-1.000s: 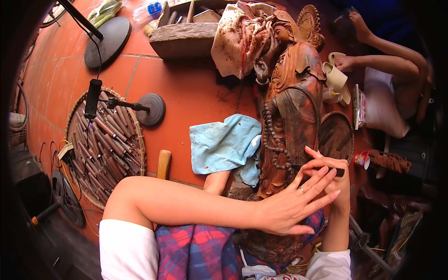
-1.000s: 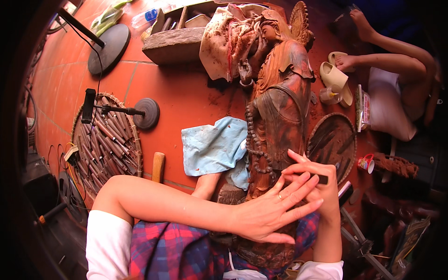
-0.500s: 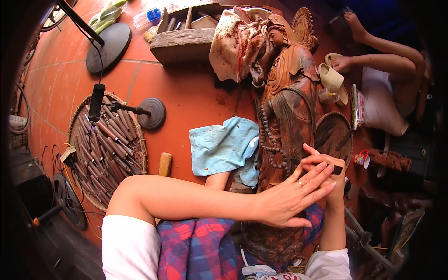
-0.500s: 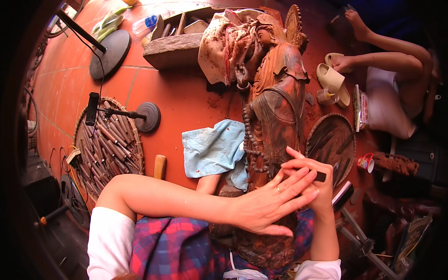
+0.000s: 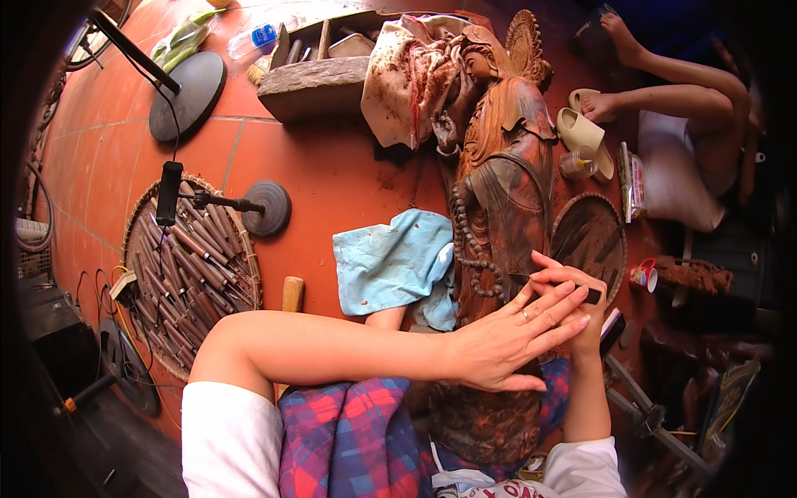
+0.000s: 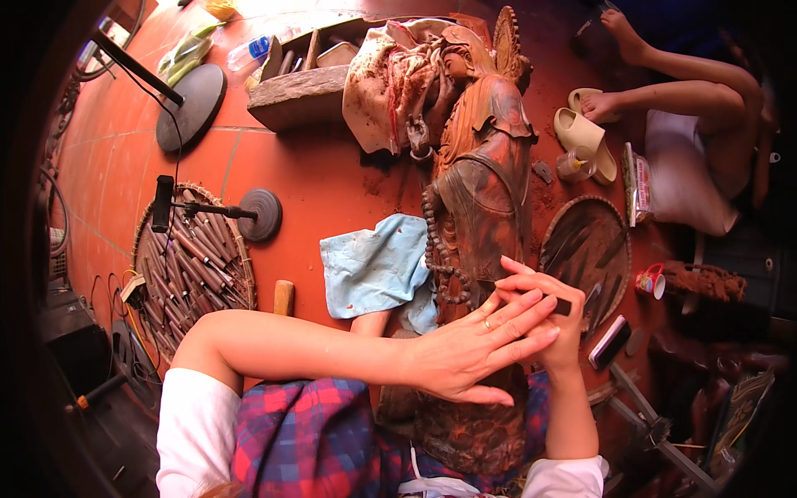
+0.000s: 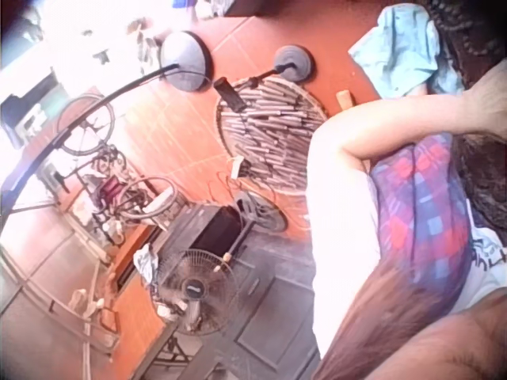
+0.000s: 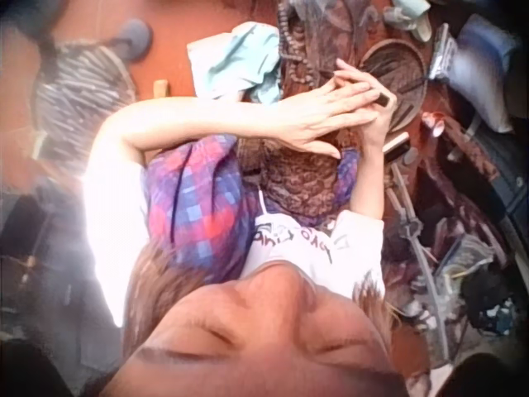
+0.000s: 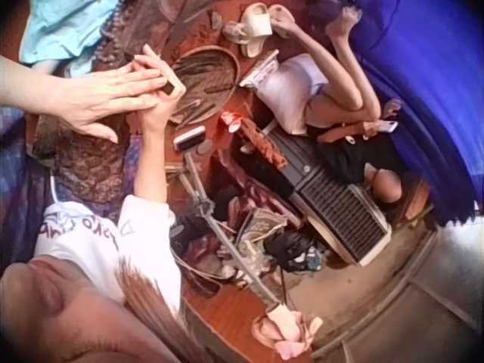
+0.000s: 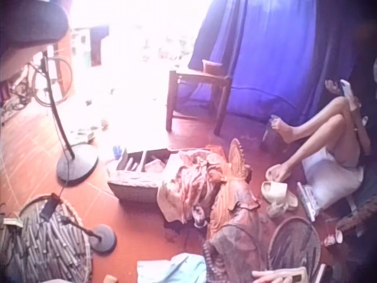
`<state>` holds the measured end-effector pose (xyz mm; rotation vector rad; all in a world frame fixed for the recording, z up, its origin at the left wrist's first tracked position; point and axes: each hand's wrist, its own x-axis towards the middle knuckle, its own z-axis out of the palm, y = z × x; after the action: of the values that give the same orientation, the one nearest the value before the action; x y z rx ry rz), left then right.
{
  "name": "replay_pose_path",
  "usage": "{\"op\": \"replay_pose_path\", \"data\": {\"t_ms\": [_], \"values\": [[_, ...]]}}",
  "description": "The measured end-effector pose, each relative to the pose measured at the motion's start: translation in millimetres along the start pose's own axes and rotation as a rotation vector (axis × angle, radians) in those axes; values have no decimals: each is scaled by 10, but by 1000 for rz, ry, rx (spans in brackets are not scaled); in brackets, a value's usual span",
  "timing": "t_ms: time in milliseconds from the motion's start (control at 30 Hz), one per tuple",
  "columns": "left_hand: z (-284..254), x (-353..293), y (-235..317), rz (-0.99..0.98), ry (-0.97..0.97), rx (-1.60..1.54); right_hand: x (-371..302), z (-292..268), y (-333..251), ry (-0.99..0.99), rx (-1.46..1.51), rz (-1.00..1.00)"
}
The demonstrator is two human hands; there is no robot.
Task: The person is carving a large wooden sculpture using a chisel and a cloth. They repeatedly scrape the surface of the wood to refine details and wipe away shavings. The person occasionally pauses to inspect the work or adjust their grip on the tool.
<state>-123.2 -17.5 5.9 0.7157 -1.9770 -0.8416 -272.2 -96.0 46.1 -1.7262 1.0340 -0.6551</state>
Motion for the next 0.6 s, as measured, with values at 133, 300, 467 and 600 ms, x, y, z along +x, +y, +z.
{"op": "replay_pose_path", "data": {"t_ms": [133,300,467,600], "values": [[79,-66,185,-13,-30,-18,-36,-104,20,-155,-41,-82],[-3,27,52,-38,9,-50,-14,46,-85,54,36,43],[-5,-19,88,-37,25,-88,9,28,-137,4,-63,67],[-41,7,79,-23,26,-77,-7,64,-152,41,-38,48]]}}
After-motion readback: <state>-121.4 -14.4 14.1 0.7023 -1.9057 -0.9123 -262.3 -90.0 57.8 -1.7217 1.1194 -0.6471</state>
